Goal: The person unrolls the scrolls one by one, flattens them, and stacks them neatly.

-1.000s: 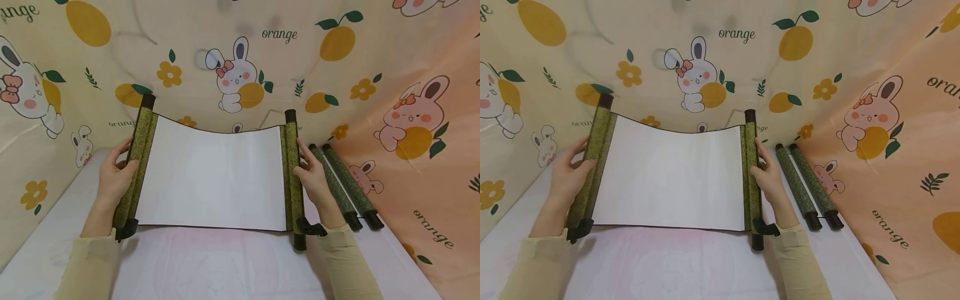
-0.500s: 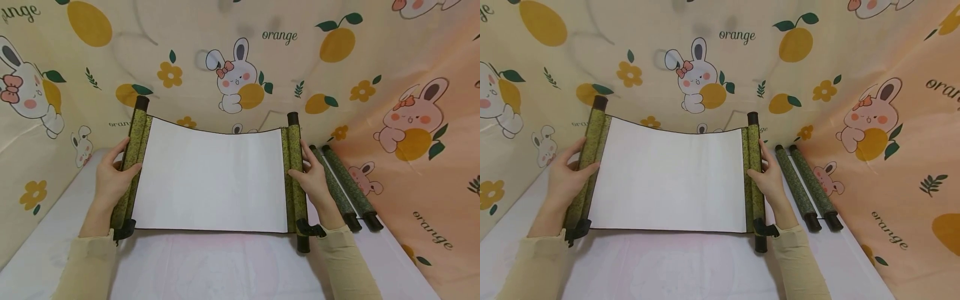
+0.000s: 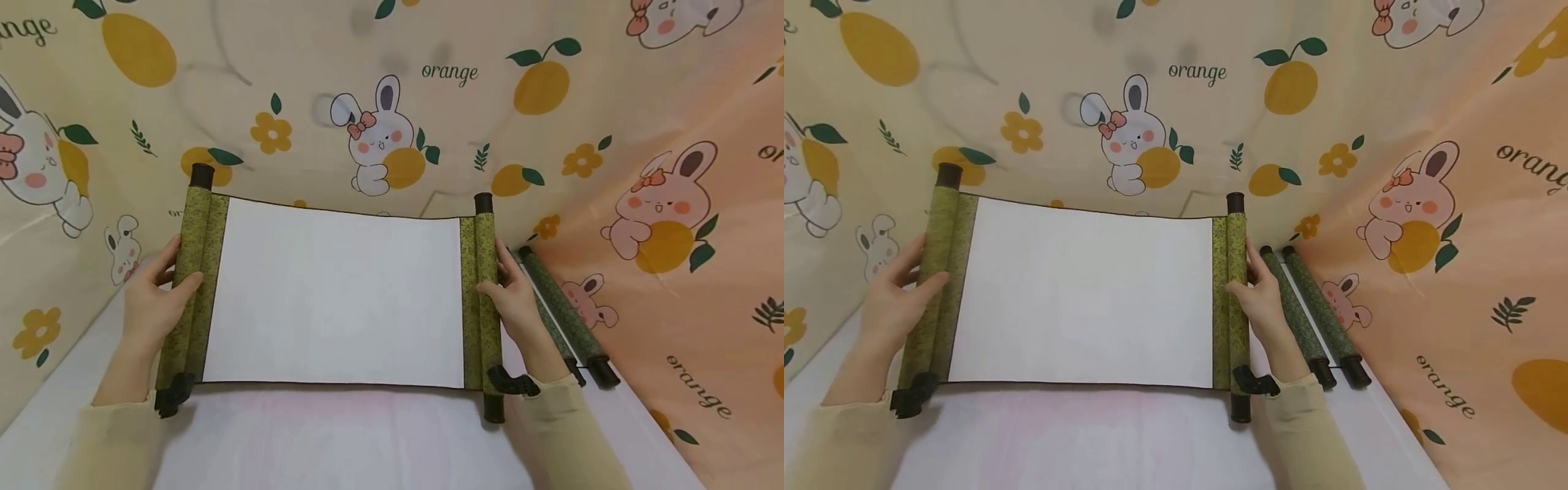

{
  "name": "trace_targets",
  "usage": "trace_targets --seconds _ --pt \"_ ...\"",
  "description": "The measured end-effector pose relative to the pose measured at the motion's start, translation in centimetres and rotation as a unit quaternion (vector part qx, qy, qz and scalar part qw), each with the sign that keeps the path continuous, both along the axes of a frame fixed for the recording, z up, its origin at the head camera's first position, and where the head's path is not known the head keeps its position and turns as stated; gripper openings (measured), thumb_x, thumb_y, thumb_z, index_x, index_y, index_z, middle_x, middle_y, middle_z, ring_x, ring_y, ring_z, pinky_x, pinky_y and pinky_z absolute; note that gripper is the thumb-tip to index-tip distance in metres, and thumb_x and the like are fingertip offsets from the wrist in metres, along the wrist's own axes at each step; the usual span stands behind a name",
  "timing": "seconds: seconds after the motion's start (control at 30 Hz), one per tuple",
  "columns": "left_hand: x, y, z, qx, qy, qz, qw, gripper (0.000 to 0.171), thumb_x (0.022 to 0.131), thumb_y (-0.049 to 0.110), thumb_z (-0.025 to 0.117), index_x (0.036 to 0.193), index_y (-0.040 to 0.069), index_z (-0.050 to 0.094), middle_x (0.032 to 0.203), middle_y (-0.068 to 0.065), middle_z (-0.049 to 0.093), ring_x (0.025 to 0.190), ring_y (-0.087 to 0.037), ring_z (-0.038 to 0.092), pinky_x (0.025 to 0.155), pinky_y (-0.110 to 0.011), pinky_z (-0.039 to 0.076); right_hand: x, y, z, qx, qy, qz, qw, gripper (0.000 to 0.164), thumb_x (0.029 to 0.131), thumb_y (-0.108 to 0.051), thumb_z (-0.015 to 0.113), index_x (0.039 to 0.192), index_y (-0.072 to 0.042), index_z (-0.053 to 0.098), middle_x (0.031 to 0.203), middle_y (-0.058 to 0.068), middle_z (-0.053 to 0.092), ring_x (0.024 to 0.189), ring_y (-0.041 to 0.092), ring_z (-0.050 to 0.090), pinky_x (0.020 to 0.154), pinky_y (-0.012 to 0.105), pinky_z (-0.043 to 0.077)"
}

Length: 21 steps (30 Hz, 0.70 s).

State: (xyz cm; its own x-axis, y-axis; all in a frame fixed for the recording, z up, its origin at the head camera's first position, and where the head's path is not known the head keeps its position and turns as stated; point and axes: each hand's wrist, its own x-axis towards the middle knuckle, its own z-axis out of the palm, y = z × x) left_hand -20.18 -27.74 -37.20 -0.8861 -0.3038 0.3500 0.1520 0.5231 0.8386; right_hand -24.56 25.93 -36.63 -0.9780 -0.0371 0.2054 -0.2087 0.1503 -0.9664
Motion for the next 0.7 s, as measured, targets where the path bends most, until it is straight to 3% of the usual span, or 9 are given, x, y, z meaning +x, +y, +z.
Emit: trace_targets --seconds 0.2,0.4,0.47,0.53,0.63,0.7 --pt "0.1 -2.1 1.0 -0.022 -0.025 -0.044 0.9985 0.065 0.093 0.028 0.059 0.148 0.04 0.024 0.15 -0.014 0.034 0.105 -0.009 0.045 0.065 -0.009 0.043 -1.3 0.0 0.3 -0.005 -0.025 0.021 0.999 0.086 0.09 0.004 0.055 0.148 -0.046 0.015 0.159 -0.004 -0.004 0.145 0.026 -0.003 0.105 0.048 0.024" --pt "-0.3 -3.7 2.1 -0.097 -0.049 -0.064 0.992 0.069 0.095 0.033 0.056 0.151 0.032 0.016 0.15 -0.023 0.028 0.117 -0.047 0.045 0.059 -0.011 0.043 -2.9 -0.1 0.3 0.042 -0.063 0.042 0.996 0.082 0.093 -0.004 0.057 0.149 -0.044 0.011 0.159 0.004 -0.005 0.142 0.031 0.009 0.105 0.046 0.029" --pt "-0.6 -4.1 2.5 -0.127 -0.063 -0.073 0.9872 0.07 0.095 0.036 0.054 0.152 0.028 0.014 0.15 -0.025 0.026 0.118 -0.053 0.042 0.063 -0.019 0.047 -3.5 -0.2 0.4 0.073 -0.077 0.046 0.993 0.083 0.093 -0.007 0.058 0.149 -0.044 0.009 0.159 0.007 -0.003 0.141 0.033 0.011 0.107 0.049 0.028" --pt "-0.9 -4.5 2.8 -0.147 -0.076 -0.086 0.9825 0.071 0.096 0.038 0.053 0.152 0.024 0.012 0.15 -0.027 0.024 0.118 -0.056 0.04 0.071 -0.034 0.053 -4.0 -0.3 0.4 0.103 -0.092 0.049 0.989 0.083 0.094 -0.009 0.059 0.15 -0.043 0.008 0.158 0.01 0.0 0.141 0.035 0.013 0.107 0.052 0.028" --pt "-1.5 -4.9 3.1 -0.166 -0.095 -0.106 0.9757 0.072 0.096 0.039 0.051 0.152 0.02 0.01 0.15 -0.03 0.02 0.119 -0.058 0.037 0.083 -0.059 0.046 -4.7 -0.6 0.3 0.129 -0.107 0.067 0.984 0.083 0.094 -0.011 0.059 0.151 -0.037 0.005 0.158 0.014 0.001 0.141 0.037 0.013 0.108 0.053 0.028" --pt "-1.9 -5.1 3.2 -0.18 -0.104 -0.113 0.9715 0.072 0.096 0.04 0.05 0.152 0.018 0.009 0.149 -0.033 0.02 0.118 -0.058 0.037 0.086 -0.064 0.041 -4.7 -1.0 0.8 0.141 -0.112 0.081 0.98 0.082 0.094 -0.01 0.058 0.153 -0.03 0.003 0.158 0.014 -0.001 0.141 0.038 0.011 0.108 0.054 0.027"
